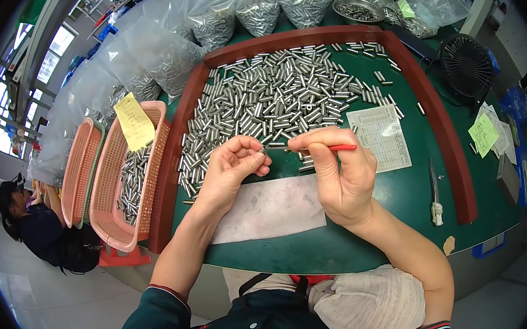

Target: The person is inspecting and sorting small metal cylindrical parts using a fine probing tool.

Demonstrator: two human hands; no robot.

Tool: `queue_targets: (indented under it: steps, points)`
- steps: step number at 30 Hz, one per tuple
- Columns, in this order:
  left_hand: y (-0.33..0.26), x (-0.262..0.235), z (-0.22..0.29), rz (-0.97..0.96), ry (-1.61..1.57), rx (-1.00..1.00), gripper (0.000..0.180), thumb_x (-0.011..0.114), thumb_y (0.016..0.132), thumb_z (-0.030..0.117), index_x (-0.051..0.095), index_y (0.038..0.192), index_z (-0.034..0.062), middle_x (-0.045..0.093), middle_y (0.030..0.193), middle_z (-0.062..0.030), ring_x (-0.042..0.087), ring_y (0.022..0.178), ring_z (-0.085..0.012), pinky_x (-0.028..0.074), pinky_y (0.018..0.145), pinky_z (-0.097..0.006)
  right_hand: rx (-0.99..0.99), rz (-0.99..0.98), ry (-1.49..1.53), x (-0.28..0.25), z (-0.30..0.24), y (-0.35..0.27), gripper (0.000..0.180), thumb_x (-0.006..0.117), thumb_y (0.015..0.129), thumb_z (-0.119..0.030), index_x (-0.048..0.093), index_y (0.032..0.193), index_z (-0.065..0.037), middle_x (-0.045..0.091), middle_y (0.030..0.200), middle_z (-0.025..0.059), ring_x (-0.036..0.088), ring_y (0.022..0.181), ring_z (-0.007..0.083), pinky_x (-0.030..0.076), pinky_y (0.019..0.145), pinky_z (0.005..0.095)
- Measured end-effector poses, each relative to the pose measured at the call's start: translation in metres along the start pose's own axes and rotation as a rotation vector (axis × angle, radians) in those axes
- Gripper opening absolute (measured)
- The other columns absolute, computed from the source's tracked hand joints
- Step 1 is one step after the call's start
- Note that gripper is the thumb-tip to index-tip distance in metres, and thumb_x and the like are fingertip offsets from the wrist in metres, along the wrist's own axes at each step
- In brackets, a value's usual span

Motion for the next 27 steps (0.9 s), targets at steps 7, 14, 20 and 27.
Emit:
queue_targets:
  steps: [7, 14, 20, 27]
  points:
    - [0.000, -0.001, -0.001, 0.010, -0.043, -0.006, 0.010, 0.055, 0.083, 0.004, 0.053, 0.092, 0.0008, 0.060, 0.077, -0.0079, 0.057, 0.066, -0.0114, 0.048, 0.064, -0.022, 0.162, 0.077, 0.083, 0.000, 0.007, -0.001, 0.008, 0.045, 0.089, -0.003, 0.051, 0.087, 0.002, 0.062, 0.080, 0.0113, 0.061, 0.070, 0.0165, 0.050, 0.062, 0.0247]
    - [0.001, -0.007, -0.005, -0.122, -0.283, -0.212, 0.009, 0.054, 0.084, 0.006, 0.053, 0.093, 0.0020, 0.061, 0.079, -0.0082, 0.059, 0.066, -0.0125, 0.049, 0.064, -0.024, 0.055, 0.049, 0.191, -0.003, 0.011, 0.001, 0.009, 0.041, 0.091, -0.005, 0.047, 0.092, 0.002, 0.060, 0.090, 0.0165, 0.060, 0.079, 0.0200, 0.050, 0.071, 0.0277]
    - [0.001, -0.006, -0.004, -0.065, -0.232, -0.095, 0.011, 0.054, 0.084, 0.005, 0.051, 0.094, 0.0019, 0.061, 0.081, -0.0096, 0.060, 0.071, -0.0138, 0.050, 0.068, -0.025, 0.226, 0.121, 0.232, -0.005, 0.007, 0.001, 0.015, 0.038, 0.093, -0.010, 0.048, 0.092, 0.001, 0.059, 0.086, 0.0111, 0.060, 0.076, 0.0145, 0.050, 0.069, 0.0255]
    - [0.000, -0.006, -0.004, -0.051, -0.214, -0.107, 0.012, 0.056, 0.083, 0.007, 0.052, 0.093, 0.0014, 0.061, 0.081, -0.0092, 0.059, 0.071, -0.0135, 0.048, 0.067, -0.025, 0.233, 0.098, 0.195, -0.003, 0.008, -0.003, 0.016, 0.040, 0.093, -0.010, 0.050, 0.091, 0.001, 0.060, 0.086, 0.0108, 0.060, 0.077, 0.0139, 0.049, 0.068, 0.0244]
Point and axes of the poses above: each hand's wrist, its own y-axis towards the middle knuckle, its own x-axis out of the palm, z = x × y, the point moved 1 cm from there along y, towards the middle knuckle
